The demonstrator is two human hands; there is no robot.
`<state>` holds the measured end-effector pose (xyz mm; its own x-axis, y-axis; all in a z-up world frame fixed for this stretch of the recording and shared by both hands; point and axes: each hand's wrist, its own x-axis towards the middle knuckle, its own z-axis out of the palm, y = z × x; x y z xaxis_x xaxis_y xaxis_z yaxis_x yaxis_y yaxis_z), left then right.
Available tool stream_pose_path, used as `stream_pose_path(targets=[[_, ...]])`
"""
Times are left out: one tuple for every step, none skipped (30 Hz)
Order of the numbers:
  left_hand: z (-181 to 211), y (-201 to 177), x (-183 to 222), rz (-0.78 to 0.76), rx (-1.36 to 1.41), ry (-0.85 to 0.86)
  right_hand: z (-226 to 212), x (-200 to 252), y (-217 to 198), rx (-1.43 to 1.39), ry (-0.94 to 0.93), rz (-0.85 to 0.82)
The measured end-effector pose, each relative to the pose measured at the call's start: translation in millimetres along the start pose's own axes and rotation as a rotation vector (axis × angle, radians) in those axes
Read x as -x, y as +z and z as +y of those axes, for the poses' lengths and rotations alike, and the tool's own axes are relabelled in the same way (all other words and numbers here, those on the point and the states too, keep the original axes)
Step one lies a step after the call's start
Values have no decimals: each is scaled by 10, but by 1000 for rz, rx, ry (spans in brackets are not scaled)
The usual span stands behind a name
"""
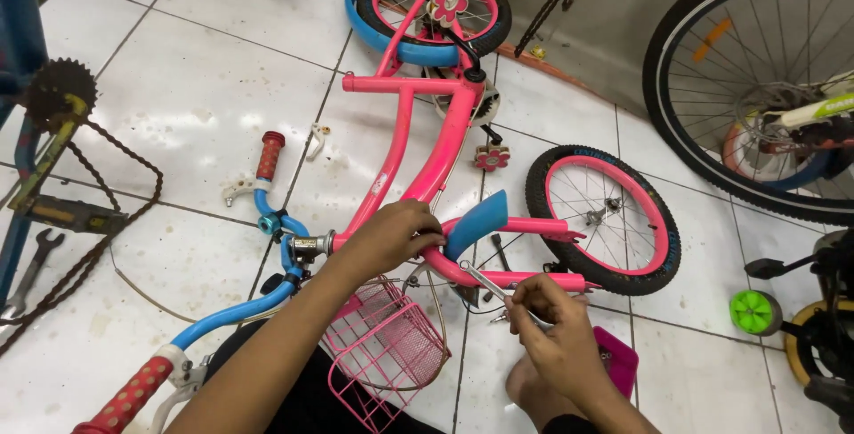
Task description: Installing a front fender on a small pink bicycle using a wrench to tighten bolts.
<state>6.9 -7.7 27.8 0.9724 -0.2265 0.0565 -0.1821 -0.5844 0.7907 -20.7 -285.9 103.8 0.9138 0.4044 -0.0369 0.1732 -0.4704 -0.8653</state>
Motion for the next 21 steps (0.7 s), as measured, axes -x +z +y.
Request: stream_pose_path(targets=[[1, 21, -27, 2, -4, 4, 6, 18, -17, -1, -5, 4], [2, 40, -58, 1, -103, -7, 13, 32, -37, 21, -28, 8], [9, 66, -106, 5, -199, -19, 20, 33, -77, 47, -53, 10], [66, 49, -127, 11, -201, -15, 17, 31, -105, 50, -59, 12], [120, 51, -127, -13, -287, -50, 22, 52, -123, 12, -56, 16], [172, 55, -131, -37, -372, -84, 31, 71, -144, -27, -53, 21], [165, 61, -155, -40, -374, -84, 45, 102, -167, -29, -51, 23], [158, 69, -182, -84, -365, -121, 60, 132, -193, -32, -59, 18], [150, 75, -221, -125, -356, -157, 77, 152, -224, -32, -71, 14], [180, 40, -233, -125, -358, -154, 107, 186, -242, -33, -72, 16], [208, 6, -241, -153, -328, -170, 139, 215, -265, -23, -37, 21], [235, -26, -253, -181, -298, -187, 173, 240, -289, -13, -2, 25], [282, -60, -216, -184, -300, -189, 197, 254, -313, -16, -1, 25], [327, -94, -184, -176, -265, -154, 223, 265, -338, -10, -6, 21], [370, -132, -150, -171, -232, -119, 252, 281, -351, -6, -9, 18], [321, -104, -144, -177, -236, -121, 257, 295, -364, -12, -6, 20], [267, -87, -139, -187, -234, -90, 262, 292, -374, -9, -19, 17], [209, -73, -134, -197, -231, -60, 267, 286, -381, -7, -33, 15], [247, -91, -105, -203, -234, -63, 286, 279, -368, -13, -29, 16], [283, -114, -76, -175, -198, -65, 304, 270, -352, -28, -21, 8], [322, -142, -60, -143, -163, -67, 316, 244, -346, -40, -16, -1]])
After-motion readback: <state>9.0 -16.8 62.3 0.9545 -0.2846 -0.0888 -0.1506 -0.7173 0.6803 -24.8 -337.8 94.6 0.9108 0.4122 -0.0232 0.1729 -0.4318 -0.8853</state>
